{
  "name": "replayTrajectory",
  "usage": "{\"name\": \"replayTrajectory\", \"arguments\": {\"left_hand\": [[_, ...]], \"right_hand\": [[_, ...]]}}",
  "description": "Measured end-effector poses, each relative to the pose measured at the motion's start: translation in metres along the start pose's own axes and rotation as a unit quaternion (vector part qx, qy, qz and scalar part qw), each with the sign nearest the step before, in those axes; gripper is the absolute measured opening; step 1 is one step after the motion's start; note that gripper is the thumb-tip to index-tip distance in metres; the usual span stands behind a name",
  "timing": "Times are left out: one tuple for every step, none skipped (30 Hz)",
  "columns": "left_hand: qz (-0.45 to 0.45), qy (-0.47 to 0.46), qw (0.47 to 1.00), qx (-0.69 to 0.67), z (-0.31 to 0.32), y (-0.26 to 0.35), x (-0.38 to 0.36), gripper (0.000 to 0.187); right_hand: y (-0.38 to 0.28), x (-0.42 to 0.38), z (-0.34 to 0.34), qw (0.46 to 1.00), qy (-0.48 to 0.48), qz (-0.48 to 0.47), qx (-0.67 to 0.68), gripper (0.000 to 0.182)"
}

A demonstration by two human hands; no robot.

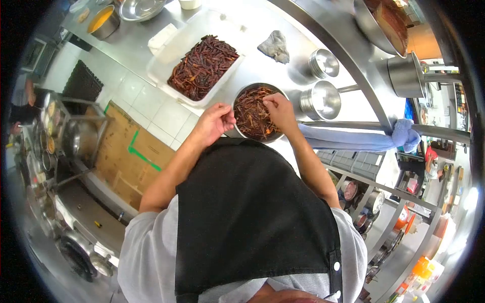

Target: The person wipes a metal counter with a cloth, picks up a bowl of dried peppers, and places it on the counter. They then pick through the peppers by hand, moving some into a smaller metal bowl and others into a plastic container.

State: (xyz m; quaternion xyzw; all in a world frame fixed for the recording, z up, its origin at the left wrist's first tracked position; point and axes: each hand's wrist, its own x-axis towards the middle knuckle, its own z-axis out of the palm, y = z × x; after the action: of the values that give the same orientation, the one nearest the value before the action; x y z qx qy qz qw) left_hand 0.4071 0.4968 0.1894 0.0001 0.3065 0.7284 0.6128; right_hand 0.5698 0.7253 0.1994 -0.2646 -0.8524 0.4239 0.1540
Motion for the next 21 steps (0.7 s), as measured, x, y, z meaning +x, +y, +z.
{"name": "replayTrajectory", "arguments": {"left_hand": [[0.005, 0.016, 1.000, 0.018, 0.002, -0.007, 0.007, 0.009], [0.010, 0.032, 0.999, 0.037, 0.010, -0.012, 0.011, 0.008], [0.028, 0.045, 0.998, 0.044, 0.020, -0.020, 0.016, 0.011], [0.031, 0.053, 0.997, 0.048, 0.030, -0.027, 0.021, 0.010], [0.033, 0.063, 0.996, 0.052, 0.040, -0.035, 0.025, 0.009], [0.035, 0.073, 0.995, 0.055, 0.050, -0.044, 0.028, 0.008], [0.021, 0.090, 0.993, 0.080, 0.060, -0.054, 0.030, 0.012], [0.016, 0.093, 0.988, 0.119, 0.065, -0.066, 0.033, 0.016], [0.009, 0.097, 0.983, 0.157, 0.068, -0.077, 0.034, 0.020], [0.001, 0.101, 0.976, 0.194, 0.069, -0.085, 0.032, 0.024], [-0.001, 0.124, 0.967, 0.222, 0.067, -0.092, 0.030, 0.028], [0.002, 0.139, 0.965, 0.221, 0.063, -0.097, 0.024, 0.025], [0.007, 0.153, 0.964, 0.220, 0.057, -0.099, 0.017, 0.022], [0.013, 0.165, 0.961, 0.220, 0.052, -0.099, 0.010, 0.018], [0.010, 0.190, 0.959, 0.210, 0.049, -0.096, 0.003, 0.012], [0.016, 0.203, 0.958, 0.201, 0.046, -0.094, -0.004, 0.010], [0.021, 0.215, 0.957, 0.193, 0.042, -0.090, -0.010, 0.008], [0.025, 0.226, 0.956, 0.185, 0.040, -0.087, -0.014, 0.007], [0.031, 0.238, 0.951, 0.197, 0.039, -0.083, -0.016, 0.006], [0.036, 0.235, 0.949, 0.208, 0.036, -0.077, -0.017, 0.006], [0.040, 0.233, 0.947, 0.216, 0.033, -0.073, -0.017, 0.006]], "right_hand": [[0.000, -0.004, -0.005, 0.993, -0.009, 0.083, 0.082, 0.011], [0.002, -0.007, -0.013, 0.977, -0.023, 0.127, 0.168, 0.013], [0.003, -0.011, -0.020, 0.952, -0.037, 0.170, 0.253, 0.014], [0.005, -0.016, -0.025, 0.916, -0.051, 0.212, 0.337, 0.016], [0.003, -0.022, -0.030, 0.891, -0.054, 0.222, 0.391, 0.016], [0.005, -0.030, -0.033, 0.887, -0.064, 0.224, 0.400, 0.016], [0.010, -0.035, -0.036, 0.882, -0.075, 0.225, 0.408, 0.016], [0.014, -0.039, -0.039, 0.876, -0.087, 0.228, 0.416, 0.016], [0.019, -0.042, -0.044, 0.894, -0.113, 0.225, 0.371, 0.016], [0.026, -0.045, -0.045, 0.921, -0.124, 0.205, 0.308, 0.016], [0.033, -0.046, -0.047, 0.943, -0.136, 0.182, 0.242, 0.017], [0.038, -0.046, -0.048, 0.961, -0.149, 0.157, 0.174, 0.017], [0.042, -0.043, -0.049, 0.988, -0.120, 0.067, 0.071, 0.017], [0.038, -0.038, -0.054, 0.987, -0.149, 0.053, -0.015, 0.017], [0.028, -0.031, -0.060, 0.979, -0.176, 0.037, -0.100, 0.018], [0.021, -0.025, -0.060, 0.962, -0.199, 0.020, -0.184, 0.019], [0.021, -0.020, -0.054, 0.963, -0.181, -0.027, -0.197, 0.020], [0.021, -0.012, -0.045, 0.961, -0.162, -0.074, -0.210, 0.021], [0.019, -0.005, -0.035, 0.957, -0.143, -0.119, -0.222, 0.023], [0.010, 0.004, -0.025, 0.957, -0.144, -0.131, -0.216, 0.022], [-0.003, 0.012, -0.016, 0.956, -0.146, -0.142, -0.210, 0.022]]}}
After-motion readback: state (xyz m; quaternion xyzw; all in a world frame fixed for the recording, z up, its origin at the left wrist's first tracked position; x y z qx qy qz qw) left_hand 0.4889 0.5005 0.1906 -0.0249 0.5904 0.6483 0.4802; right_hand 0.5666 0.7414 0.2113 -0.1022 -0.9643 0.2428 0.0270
